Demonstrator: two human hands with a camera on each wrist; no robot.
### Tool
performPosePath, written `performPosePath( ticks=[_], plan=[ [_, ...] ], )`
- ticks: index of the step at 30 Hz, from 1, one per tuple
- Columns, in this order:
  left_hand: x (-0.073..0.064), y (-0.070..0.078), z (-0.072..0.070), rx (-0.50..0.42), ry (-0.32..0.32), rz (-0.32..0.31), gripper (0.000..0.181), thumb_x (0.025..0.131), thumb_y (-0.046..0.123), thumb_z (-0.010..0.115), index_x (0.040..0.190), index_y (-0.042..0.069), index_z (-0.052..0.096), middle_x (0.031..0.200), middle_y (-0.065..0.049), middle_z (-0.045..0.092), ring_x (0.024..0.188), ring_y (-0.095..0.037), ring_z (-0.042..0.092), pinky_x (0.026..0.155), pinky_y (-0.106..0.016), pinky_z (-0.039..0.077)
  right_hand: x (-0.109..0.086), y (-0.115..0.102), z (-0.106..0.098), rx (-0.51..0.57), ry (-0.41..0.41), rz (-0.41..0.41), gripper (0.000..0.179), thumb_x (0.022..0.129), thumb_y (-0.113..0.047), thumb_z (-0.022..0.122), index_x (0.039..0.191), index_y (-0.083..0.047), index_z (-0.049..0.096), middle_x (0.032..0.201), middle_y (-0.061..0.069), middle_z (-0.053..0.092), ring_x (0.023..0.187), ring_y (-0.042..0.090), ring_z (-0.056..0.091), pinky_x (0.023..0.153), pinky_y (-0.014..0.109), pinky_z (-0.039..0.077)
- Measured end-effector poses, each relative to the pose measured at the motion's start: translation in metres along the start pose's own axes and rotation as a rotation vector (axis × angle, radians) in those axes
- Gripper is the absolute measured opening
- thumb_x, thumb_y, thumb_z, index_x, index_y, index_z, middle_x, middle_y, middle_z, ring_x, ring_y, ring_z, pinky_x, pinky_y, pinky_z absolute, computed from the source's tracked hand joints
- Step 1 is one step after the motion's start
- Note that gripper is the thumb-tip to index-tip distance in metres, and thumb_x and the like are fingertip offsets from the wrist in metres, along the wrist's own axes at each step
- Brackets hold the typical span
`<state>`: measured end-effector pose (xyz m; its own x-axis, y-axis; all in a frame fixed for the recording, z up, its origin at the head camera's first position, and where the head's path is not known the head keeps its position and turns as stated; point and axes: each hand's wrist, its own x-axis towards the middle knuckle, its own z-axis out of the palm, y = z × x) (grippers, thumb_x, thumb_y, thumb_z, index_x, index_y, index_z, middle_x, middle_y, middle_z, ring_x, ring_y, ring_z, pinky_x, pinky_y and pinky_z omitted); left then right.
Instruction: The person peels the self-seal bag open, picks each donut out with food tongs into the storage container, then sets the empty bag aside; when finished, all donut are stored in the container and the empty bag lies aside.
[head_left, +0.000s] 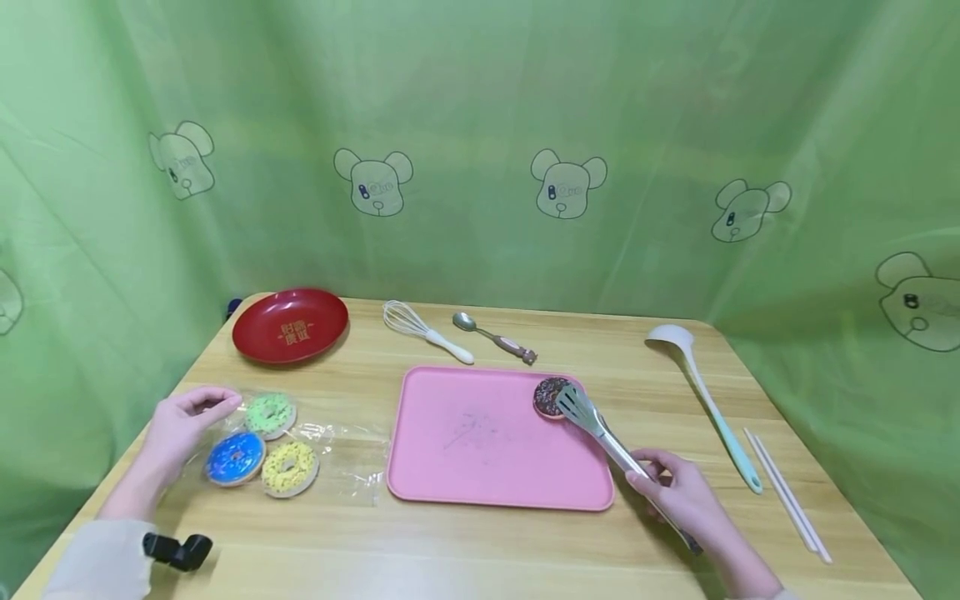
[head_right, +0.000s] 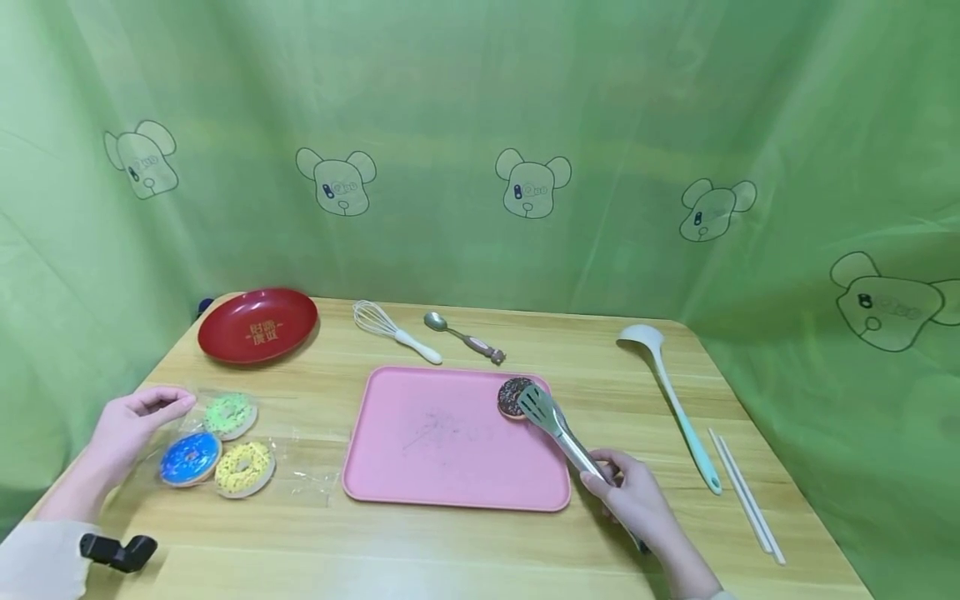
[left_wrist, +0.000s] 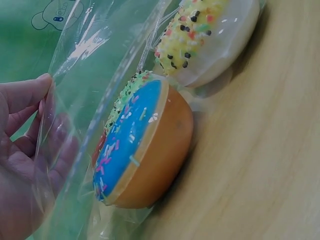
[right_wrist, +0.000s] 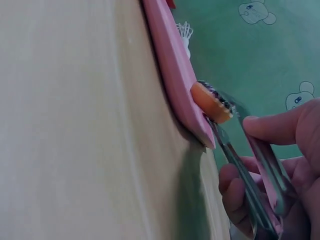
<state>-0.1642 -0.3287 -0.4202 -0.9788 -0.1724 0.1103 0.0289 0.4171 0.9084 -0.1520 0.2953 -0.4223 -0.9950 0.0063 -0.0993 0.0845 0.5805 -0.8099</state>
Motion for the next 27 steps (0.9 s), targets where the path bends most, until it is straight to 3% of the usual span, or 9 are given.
performPosePath(
  ticks=[9, 15, 19, 27],
  plan=[
    [-0.002, 0.001, 0.002, -0.026, -0.001, 0.001, 0.037, 0.089, 0.032, 0.063, 0.108, 0.001, 0.064, 0.090, 0.018, 0.061, 0.087, 0.000, 0.053, 0.073, -0.013, 0.045, -0.002, 0.005, -0.010, -0.113, 0.067, -0.028, 0.050, 0.085, -0.020, 0.068, 0.123, 0.007, 0.050, 0.080, 0.009, 0.051, 0.053, 0.013, 0.046, 0.043, 0.027, 0.042],
    [-0.003, 0.001, 0.001, -0.025, 0.004, -0.010, 0.035, 0.088, 0.033, 0.064, 0.107, 0.003, 0.065, 0.089, 0.021, 0.061, 0.087, 0.003, 0.053, 0.073, -0.011, 0.044, -0.006, -0.002, -0.015, -0.143, 0.118, -0.104, 0.051, 0.084, -0.027, 0.069, 0.123, 0.004, 0.054, 0.093, 0.009, 0.062, 0.073, 0.008, 0.053, 0.061, 0.023, 0.045],
    [-0.003, 0.001, 0.000, -0.027, 0.005, -0.013, 0.033, 0.088, 0.033, 0.064, 0.105, 0.005, 0.066, 0.089, 0.021, 0.061, 0.087, 0.003, 0.053, 0.073, -0.011, 0.044, -0.005, -0.012, -0.010, -0.093, 0.105, -0.126, 0.052, 0.084, -0.030, 0.069, 0.124, -0.001, 0.055, 0.104, 0.010, 0.063, 0.087, 0.006, 0.057, 0.072, 0.020, 0.046],
    [-0.002, -0.002, 0.002, -0.020, -0.001, -0.013, 0.033, 0.088, 0.033, 0.064, 0.105, 0.005, 0.066, 0.090, 0.020, 0.060, 0.088, 0.002, 0.052, 0.073, -0.011, 0.043, 0.001, -0.033, 0.014, 0.106, 0.102, -0.159, 0.047, 0.081, -0.022, 0.073, 0.121, -0.002, 0.058, 0.097, 0.011, 0.064, 0.085, 0.010, 0.059, 0.069, 0.021, 0.049]
  ],
)
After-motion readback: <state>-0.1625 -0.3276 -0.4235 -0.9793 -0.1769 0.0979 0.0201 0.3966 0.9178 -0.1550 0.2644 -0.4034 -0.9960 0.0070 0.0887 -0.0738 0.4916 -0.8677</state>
